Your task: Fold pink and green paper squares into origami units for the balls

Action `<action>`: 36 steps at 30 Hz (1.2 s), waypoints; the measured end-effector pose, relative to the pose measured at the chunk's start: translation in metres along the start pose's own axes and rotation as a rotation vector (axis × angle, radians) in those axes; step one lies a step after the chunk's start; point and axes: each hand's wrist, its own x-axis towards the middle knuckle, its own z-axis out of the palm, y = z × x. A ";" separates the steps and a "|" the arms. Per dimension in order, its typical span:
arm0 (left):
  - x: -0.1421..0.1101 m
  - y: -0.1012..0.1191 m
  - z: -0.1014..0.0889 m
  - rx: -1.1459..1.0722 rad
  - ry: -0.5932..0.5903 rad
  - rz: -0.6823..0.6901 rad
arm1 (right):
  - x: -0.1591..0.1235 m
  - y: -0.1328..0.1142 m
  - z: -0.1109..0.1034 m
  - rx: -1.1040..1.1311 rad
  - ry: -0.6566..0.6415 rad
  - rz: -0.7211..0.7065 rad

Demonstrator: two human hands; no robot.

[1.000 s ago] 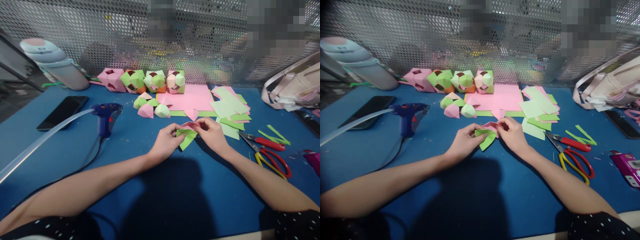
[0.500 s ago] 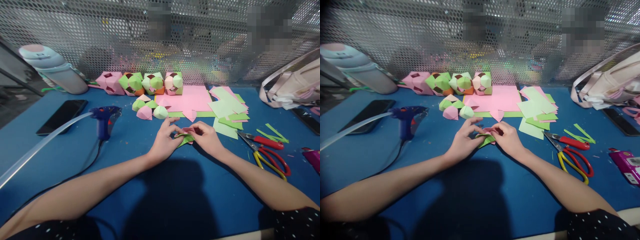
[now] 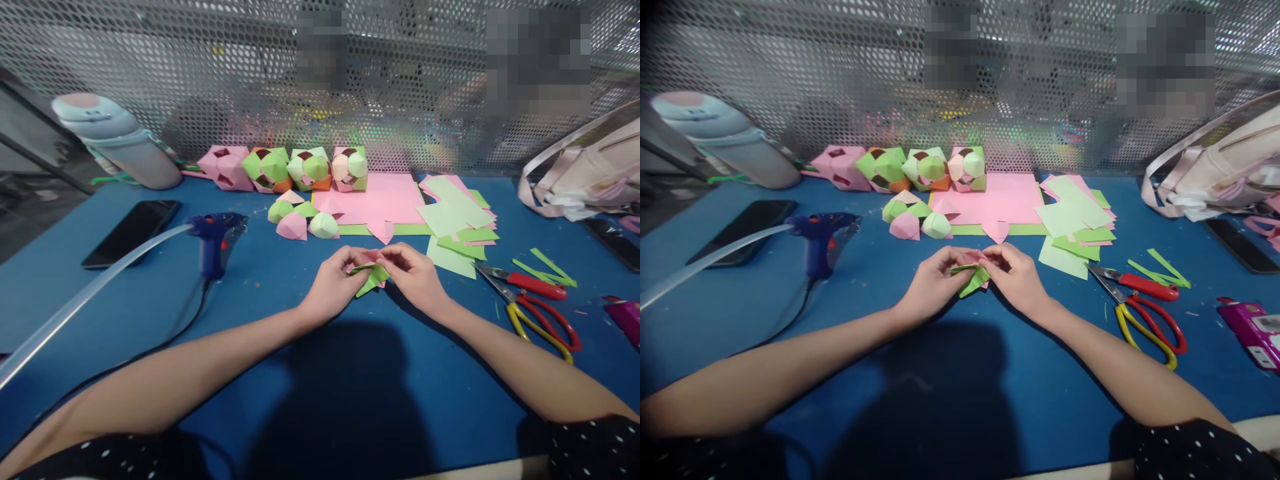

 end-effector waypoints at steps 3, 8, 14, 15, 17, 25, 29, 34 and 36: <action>0.000 -0.001 -0.002 0.086 0.031 -0.024 | -0.001 -0.003 -0.002 0.007 0.029 0.011; 0.002 -0.004 -0.005 0.165 0.068 -0.009 | -0.001 -0.009 -0.004 -0.060 0.039 -0.166; 0.003 -0.005 -0.005 0.086 0.048 0.028 | -0.002 -0.009 -0.002 -0.214 0.006 -0.301; 0.003 -0.005 -0.005 0.077 0.040 0.032 | -0.002 -0.009 -0.002 -0.224 0.008 -0.310; 0.003 -0.006 -0.005 0.067 0.027 0.036 | -0.002 -0.008 -0.002 -0.233 0.013 -0.322; 0.005 -0.014 -0.004 0.026 0.048 0.051 | 0.000 -0.008 -0.004 -0.296 0.036 -0.322; 0.004 -0.015 -0.003 0.007 0.010 0.046 | 0.001 -0.005 -0.006 -0.339 0.029 -0.317; 0.002 -0.011 -0.004 0.109 -0.003 0.046 | 0.001 -0.005 -0.009 -0.402 0.003 -0.328; 0.002 -0.009 -0.004 0.174 0.002 0.035 | 0.002 -0.007 -0.010 -0.399 -0.013 -0.317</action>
